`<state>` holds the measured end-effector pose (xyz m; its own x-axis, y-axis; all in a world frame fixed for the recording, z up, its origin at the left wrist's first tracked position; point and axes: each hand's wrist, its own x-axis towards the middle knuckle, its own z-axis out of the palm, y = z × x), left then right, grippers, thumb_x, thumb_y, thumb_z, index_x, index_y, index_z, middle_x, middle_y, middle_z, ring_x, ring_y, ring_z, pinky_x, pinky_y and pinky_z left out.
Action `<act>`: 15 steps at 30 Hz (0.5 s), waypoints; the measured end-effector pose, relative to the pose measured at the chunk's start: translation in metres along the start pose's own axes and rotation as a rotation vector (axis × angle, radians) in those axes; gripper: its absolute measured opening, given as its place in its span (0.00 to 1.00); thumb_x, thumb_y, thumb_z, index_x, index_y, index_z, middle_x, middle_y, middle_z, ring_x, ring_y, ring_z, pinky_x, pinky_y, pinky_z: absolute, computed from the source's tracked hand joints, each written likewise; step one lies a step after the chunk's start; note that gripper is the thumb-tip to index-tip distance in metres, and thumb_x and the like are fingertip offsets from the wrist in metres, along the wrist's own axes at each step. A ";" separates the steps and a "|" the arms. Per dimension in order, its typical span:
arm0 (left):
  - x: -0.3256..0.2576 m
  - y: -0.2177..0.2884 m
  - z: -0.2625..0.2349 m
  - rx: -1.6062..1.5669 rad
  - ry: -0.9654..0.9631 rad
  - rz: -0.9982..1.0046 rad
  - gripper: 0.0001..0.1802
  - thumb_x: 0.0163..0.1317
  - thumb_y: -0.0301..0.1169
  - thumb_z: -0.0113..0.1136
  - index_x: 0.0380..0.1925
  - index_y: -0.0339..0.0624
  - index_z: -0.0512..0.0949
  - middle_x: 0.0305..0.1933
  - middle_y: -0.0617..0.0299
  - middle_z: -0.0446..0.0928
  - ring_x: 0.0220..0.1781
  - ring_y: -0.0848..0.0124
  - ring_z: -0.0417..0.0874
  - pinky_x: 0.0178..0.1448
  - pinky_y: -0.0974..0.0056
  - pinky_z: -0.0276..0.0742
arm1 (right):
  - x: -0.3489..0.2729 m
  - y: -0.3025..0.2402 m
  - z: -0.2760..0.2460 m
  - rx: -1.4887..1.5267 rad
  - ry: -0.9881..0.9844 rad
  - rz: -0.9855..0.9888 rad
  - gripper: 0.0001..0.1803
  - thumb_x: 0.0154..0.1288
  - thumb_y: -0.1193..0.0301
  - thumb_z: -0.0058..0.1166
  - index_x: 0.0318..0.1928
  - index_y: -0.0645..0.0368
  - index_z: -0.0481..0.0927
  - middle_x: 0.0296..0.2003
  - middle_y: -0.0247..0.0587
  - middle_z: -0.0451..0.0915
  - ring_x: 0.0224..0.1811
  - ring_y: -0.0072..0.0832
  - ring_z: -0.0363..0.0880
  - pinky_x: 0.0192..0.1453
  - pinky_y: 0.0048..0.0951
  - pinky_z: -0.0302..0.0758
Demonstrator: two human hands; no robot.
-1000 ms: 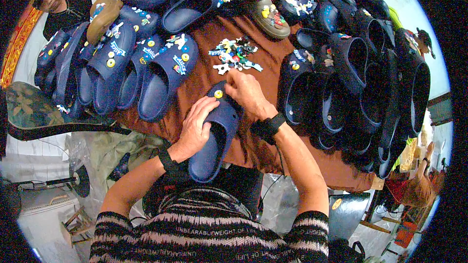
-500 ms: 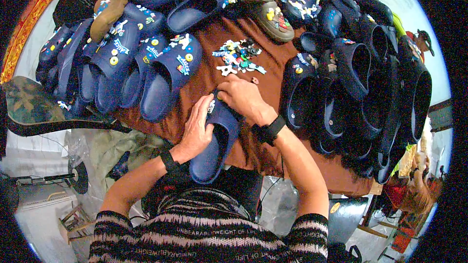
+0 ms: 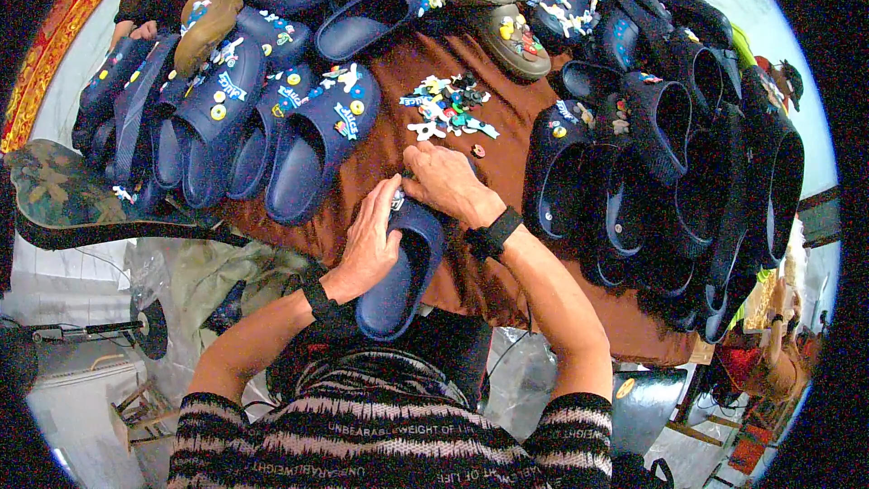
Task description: Apply decorative pins and charms to the holes of foam clogs.
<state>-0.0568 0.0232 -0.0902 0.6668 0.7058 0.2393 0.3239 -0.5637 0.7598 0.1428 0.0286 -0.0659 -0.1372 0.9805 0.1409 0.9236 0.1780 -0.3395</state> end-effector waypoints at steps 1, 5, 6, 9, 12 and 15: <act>0.000 0.000 0.000 0.002 -0.010 0.003 0.45 0.53 0.15 0.55 0.74 0.39 0.54 0.73 0.40 0.59 0.76 0.44 0.59 0.79 0.49 0.56 | 0.001 0.001 0.002 -0.009 0.014 -0.007 0.13 0.61 0.66 0.58 0.39 0.63 0.76 0.38 0.56 0.80 0.40 0.54 0.83 0.43 0.50 0.80; 0.000 -0.001 -0.001 -0.009 -0.026 -0.021 0.45 0.54 0.15 0.55 0.74 0.38 0.54 0.73 0.40 0.58 0.77 0.44 0.58 0.80 0.49 0.55 | 0.006 -0.013 0.001 -0.083 0.003 0.105 0.08 0.62 0.71 0.53 0.39 0.62 0.76 0.37 0.58 0.81 0.40 0.54 0.83 0.43 0.51 0.80; 0.000 -0.001 -0.001 -0.012 -0.026 -0.023 0.45 0.54 0.15 0.55 0.74 0.38 0.54 0.73 0.40 0.58 0.77 0.44 0.58 0.80 0.49 0.55 | 0.004 -0.012 -0.001 -0.084 0.000 0.105 0.08 0.62 0.71 0.53 0.39 0.62 0.76 0.37 0.58 0.81 0.40 0.54 0.83 0.43 0.51 0.80; 0.001 -0.002 -0.001 -0.019 -0.018 0.016 0.45 0.54 0.15 0.55 0.74 0.39 0.54 0.73 0.40 0.58 0.76 0.44 0.59 0.80 0.49 0.55 | -0.003 0.002 -0.003 -0.002 0.148 0.129 0.07 0.66 0.79 0.43 0.41 0.63 0.74 0.39 0.60 0.80 0.41 0.55 0.83 0.45 0.53 0.79; 0.000 -0.003 0.000 -0.013 -0.012 0.007 0.45 0.54 0.15 0.54 0.74 0.38 0.53 0.73 0.40 0.58 0.76 0.44 0.59 0.80 0.49 0.55 | -0.006 0.013 0.002 0.031 0.151 0.139 0.07 0.67 0.77 0.42 0.42 0.64 0.74 0.39 0.61 0.80 0.41 0.57 0.82 0.44 0.55 0.78; -0.001 -0.004 -0.001 -0.028 0.010 0.019 0.45 0.53 0.15 0.54 0.74 0.37 0.53 0.73 0.39 0.58 0.76 0.44 0.59 0.80 0.49 0.55 | 0.016 0.030 0.006 0.113 0.237 0.197 0.08 0.64 0.78 0.46 0.40 0.64 0.78 0.37 0.63 0.80 0.40 0.58 0.79 0.44 0.53 0.73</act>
<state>-0.0591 0.0252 -0.0933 0.6654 0.6998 0.2598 0.2924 -0.5646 0.7718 0.1662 0.0502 -0.0790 0.1399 0.9525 0.2705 0.8764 0.0080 -0.4814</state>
